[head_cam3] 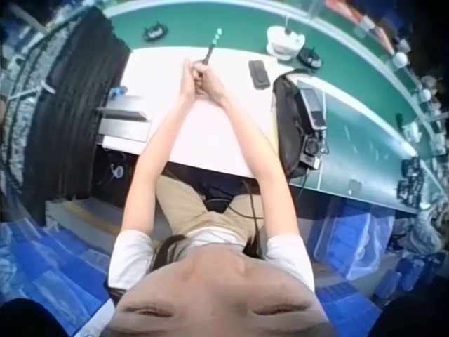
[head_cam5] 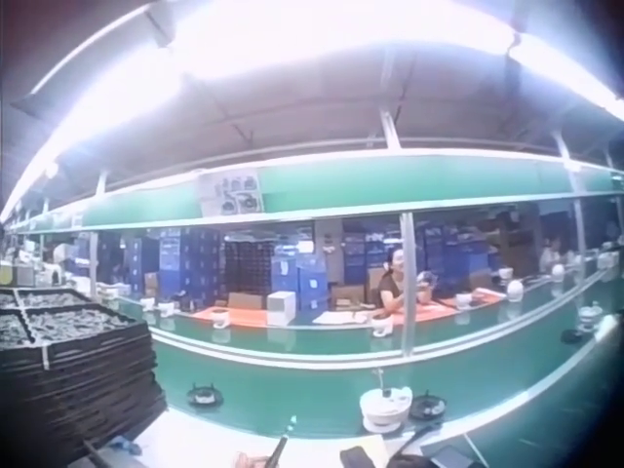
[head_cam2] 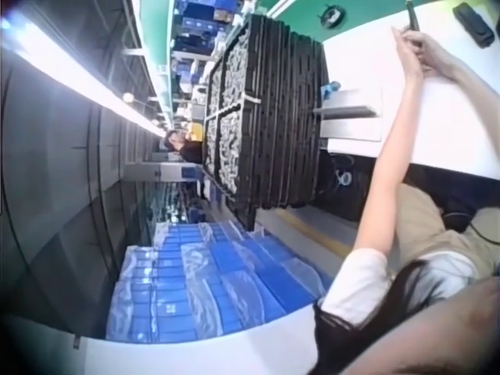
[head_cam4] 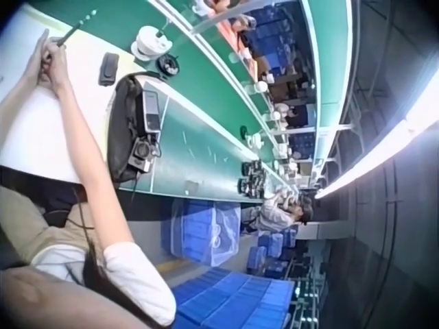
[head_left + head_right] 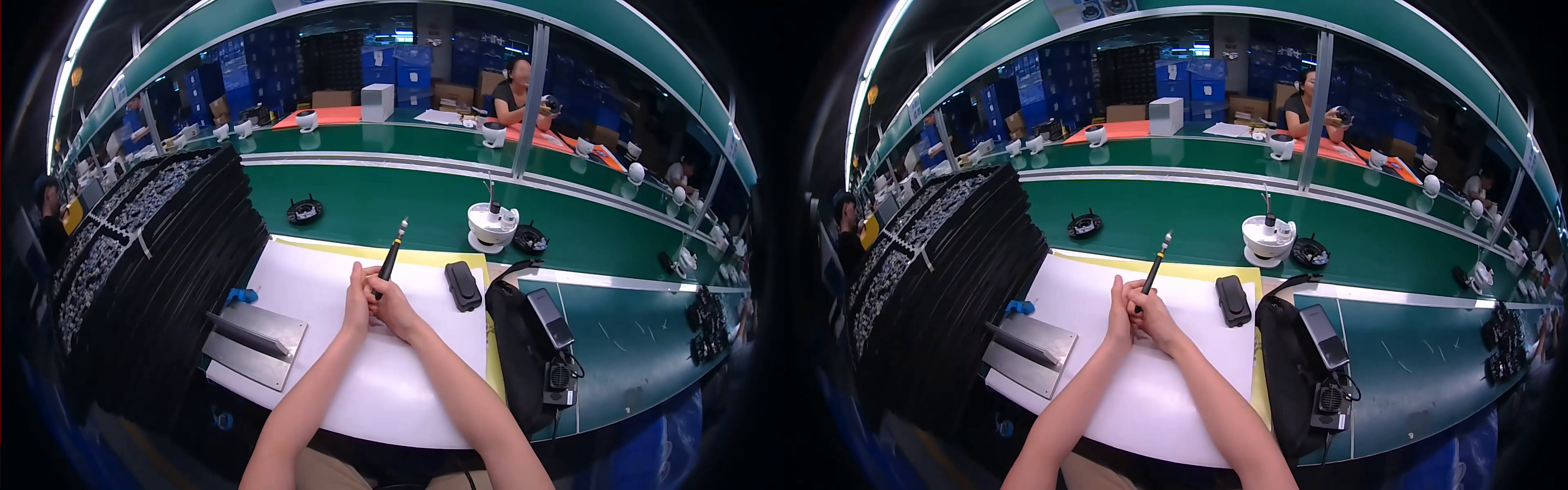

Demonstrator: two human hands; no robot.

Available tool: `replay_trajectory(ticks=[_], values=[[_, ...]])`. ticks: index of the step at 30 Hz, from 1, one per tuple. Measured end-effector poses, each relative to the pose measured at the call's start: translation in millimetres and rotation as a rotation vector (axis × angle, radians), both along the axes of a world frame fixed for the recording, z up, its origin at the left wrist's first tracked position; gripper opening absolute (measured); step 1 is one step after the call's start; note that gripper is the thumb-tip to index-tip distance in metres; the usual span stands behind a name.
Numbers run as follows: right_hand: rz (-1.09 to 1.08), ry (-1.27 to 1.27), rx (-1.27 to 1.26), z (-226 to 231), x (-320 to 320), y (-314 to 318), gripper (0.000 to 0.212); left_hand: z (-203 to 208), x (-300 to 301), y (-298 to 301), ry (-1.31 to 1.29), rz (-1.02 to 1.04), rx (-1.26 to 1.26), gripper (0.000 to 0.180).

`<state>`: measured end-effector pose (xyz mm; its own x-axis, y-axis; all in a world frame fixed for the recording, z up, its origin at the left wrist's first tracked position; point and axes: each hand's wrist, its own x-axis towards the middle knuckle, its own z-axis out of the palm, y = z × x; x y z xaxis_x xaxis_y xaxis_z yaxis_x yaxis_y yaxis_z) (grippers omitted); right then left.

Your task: Assembling small motor components on an industrial assembly line using pliers to trim and position wires.

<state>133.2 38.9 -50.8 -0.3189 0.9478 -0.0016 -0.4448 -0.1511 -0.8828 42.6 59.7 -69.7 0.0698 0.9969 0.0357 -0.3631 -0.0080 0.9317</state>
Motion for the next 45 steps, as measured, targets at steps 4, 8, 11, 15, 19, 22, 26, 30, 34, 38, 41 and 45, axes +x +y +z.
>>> replay_trajectory(ticks=[4, 8, 11, 15, 19, 22, 26, 30, 34, 38, 41, 45], values=[[0.108, -0.041, -0.032, -9.9, 19.4, 7.1, 0.034, 12.5, 7.9, -13.2, 0.092, -0.019, -0.012, 0.056], [-0.003, -0.057, 0.026, -6.3, 4.9, 2.7, 0.035, 7.7, -0.1, -5.6, 0.149, -0.037, 0.043, 0.061], [0.042, -0.015, 0.018, -3.2, -1.9, -0.6, 0.039, 3.3, -6.4, -2.7, 0.130, -0.021, -0.063, 0.062], [0.014, -0.102, -0.025, -5.0, 4.4, 0.3, 0.029, 14.0, 1.0, -11.9, 0.088, -0.046, -0.081, 0.063], [0.047, -0.249, 0.231, -4.5, 7.8, 2.9, 0.021, 11.5, 0.0, -13.0, -0.030, -0.030, -0.027, 0.062], [0.004, -0.190, 0.158, -3.7, 1.4, -1.2, 0.021, 18.6, -4.6, -15.4, -0.021, -0.055, -0.040, 0.062], [-0.066, -0.156, 0.285, -3.1, 0.4, -5.8, 0.020, 14.3, 1.3, -10.9, -0.044, -0.067, -0.034, 0.065], [-0.026, -0.113, 0.092, -15.0, 1.9, 4.1, 0.030, 27.4, -0.6, -18.1, -0.074, -0.128, -0.088, 0.065], [-0.255, -0.146, 0.043, -9.5, -2.4, 4.5, 0.040, 21.7, -1.7, -15.4, 0.056, -0.161, -0.079, 0.055], [-0.331, 0.067, -0.021, -15.3, 4.1, 15.8, 0.040, -15.1, 12.0, 1.3, 0.326, -0.076, 0.268, 0.047], [-0.521, -0.065, -0.047, -21.4, 6.6, 18.0, 0.043, -8.2, 16.5, -11.9, 0.824, 0.080, 0.813, 0.044], [-0.709, -0.234, -0.045, -8.5, 8.3, 7.7, 0.049, 13.1, 16.6, -30.6, 0.619, -0.023, 0.490, 0.051]])
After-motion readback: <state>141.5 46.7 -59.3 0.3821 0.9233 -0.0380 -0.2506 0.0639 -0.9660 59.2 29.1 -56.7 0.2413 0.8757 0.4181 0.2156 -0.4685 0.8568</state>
